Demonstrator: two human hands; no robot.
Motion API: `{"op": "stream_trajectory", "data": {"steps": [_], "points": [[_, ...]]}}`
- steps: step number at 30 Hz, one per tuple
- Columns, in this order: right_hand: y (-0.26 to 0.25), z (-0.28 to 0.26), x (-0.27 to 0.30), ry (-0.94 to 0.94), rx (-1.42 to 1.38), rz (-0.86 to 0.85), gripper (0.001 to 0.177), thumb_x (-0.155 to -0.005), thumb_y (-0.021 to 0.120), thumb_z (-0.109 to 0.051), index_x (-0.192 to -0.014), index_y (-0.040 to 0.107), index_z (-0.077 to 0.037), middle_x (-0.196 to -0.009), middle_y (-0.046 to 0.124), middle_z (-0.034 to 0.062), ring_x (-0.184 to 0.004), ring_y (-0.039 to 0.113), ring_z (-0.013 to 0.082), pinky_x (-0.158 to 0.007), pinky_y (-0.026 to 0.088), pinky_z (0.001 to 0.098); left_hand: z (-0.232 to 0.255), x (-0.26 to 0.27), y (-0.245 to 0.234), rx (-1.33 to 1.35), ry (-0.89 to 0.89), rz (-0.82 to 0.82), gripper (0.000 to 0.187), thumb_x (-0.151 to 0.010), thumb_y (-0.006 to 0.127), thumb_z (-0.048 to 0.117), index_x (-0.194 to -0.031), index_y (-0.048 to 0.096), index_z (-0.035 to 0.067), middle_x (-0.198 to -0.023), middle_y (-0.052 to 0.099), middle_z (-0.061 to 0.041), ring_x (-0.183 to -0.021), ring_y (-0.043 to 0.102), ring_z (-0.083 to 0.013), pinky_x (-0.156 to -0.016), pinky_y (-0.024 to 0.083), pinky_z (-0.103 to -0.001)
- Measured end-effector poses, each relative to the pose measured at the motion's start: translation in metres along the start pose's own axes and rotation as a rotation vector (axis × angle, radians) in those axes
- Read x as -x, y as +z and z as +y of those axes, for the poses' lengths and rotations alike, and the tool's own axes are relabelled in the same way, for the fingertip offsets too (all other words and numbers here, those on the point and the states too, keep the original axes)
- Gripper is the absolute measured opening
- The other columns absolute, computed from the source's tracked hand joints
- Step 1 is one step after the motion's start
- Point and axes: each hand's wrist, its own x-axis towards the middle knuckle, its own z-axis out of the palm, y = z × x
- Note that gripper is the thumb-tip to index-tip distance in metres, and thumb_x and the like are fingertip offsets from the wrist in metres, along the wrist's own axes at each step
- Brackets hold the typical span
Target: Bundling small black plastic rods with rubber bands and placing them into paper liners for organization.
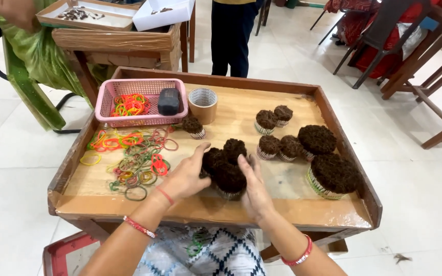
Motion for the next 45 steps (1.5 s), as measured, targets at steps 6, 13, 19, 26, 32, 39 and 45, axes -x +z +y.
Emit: {"op": "stream_trajectory", "data": {"steps": [6,13,19,26,32,39,45], "points": [[-0.031,-0.063,0.000,-0.294,0.890,-0.444,0.159,-0.056,0.093,-0.042,-0.160,-0.022,-0.009,-0.171,-0.008,0.0188,-0.158,0.000,0.0284,-0.123,0.012,0.0413,-0.027,0.019,-0.004,0.316,0.275,0.016,0.120,-0.070,0.085,0.019,-0.162,0.010,0.006,-0.158,0.037,-0.029,-0.151,0.037,-0.0358,-0.122,0.030,-0.039],[-0.035,-0.057,-0.036,-0.404,1.033,-0.731,0.162,-0.054,0.100,-0.031,-0.160,-0.019,-0.003,-0.171,0.003,0.0273,-0.159,0.010,0.0346,-0.128,0.012,0.0415,-0.005,0.014,0.030,0.182,0.284,0.182,0.143,-0.057,0.098,0.030,-0.160,0.002,0.005,-0.155,0.034,-0.030,-0.146,0.034,-0.0413,-0.121,0.029,-0.043],[-0.028,-0.039,-0.014,-0.315,1.212,-0.497,0.154,-0.053,0.099,-0.046,-0.161,-0.003,-0.004,-0.162,0.025,0.0285,-0.154,0.025,0.0366,-0.126,0.020,0.0402,-0.009,0.014,0.018,0.184,0.287,0.139,0.143,-0.056,0.098,0.028,-0.161,0.004,0.008,-0.155,0.038,-0.027,-0.145,0.038,-0.0403,-0.121,0.031,-0.044],[-0.028,-0.030,-0.003,-0.366,1.301,-0.314,0.139,-0.056,0.096,-0.056,-0.156,0.016,-0.001,-0.155,0.038,0.0244,-0.147,0.030,0.0415,-0.122,0.023,0.0471,-0.009,0.017,0.008,0.120,0.183,0.079,0.146,-0.053,0.098,0.032,-0.162,0.003,0.012,-0.149,0.047,-0.026,-0.141,0.043,-0.0408,-0.119,0.033,-0.042],[-0.021,-0.026,0.006,-0.421,1.308,-0.263,0.130,-0.056,0.095,-0.052,-0.155,0.026,-0.003,-0.149,0.048,0.0199,-0.142,0.039,0.0401,-0.120,0.027,0.0482,-0.014,0.017,0.014,-0.030,0.129,0.063,0.138,-0.059,0.091,0.037,-0.162,0.002,0.013,-0.147,0.046,-0.028,-0.139,0.042,-0.0451,-0.120,0.031,-0.046],[-0.022,-0.015,0.013,-0.527,1.320,-0.181,0.128,-0.059,0.094,-0.050,-0.152,0.024,0.002,-0.147,0.048,0.0239,-0.139,0.042,0.0405,-0.118,0.028,0.0499,-0.018,0.024,0.019,-0.086,0.173,0.109,0.132,-0.064,0.088,0.038,-0.163,0.004,0.014,-0.151,0.042,-0.031,-0.139,0.036,-0.0520,-0.118,0.025,-0.055],[-0.018,-0.015,0.020,-0.511,1.305,-0.150,0.130,-0.058,0.093,-0.053,-0.153,0.023,0.002,-0.147,0.046,0.0250,-0.139,0.042,0.0407,-0.118,0.031,0.0480,-0.020,0.031,0.004,-0.140,0.214,0.064,0.123,-0.071,0.090,0.039,-0.161,0.009,0.020,-0.145,0.045,-0.032,-0.137,0.040,-0.0493,-0.114,0.030,-0.054]]}}
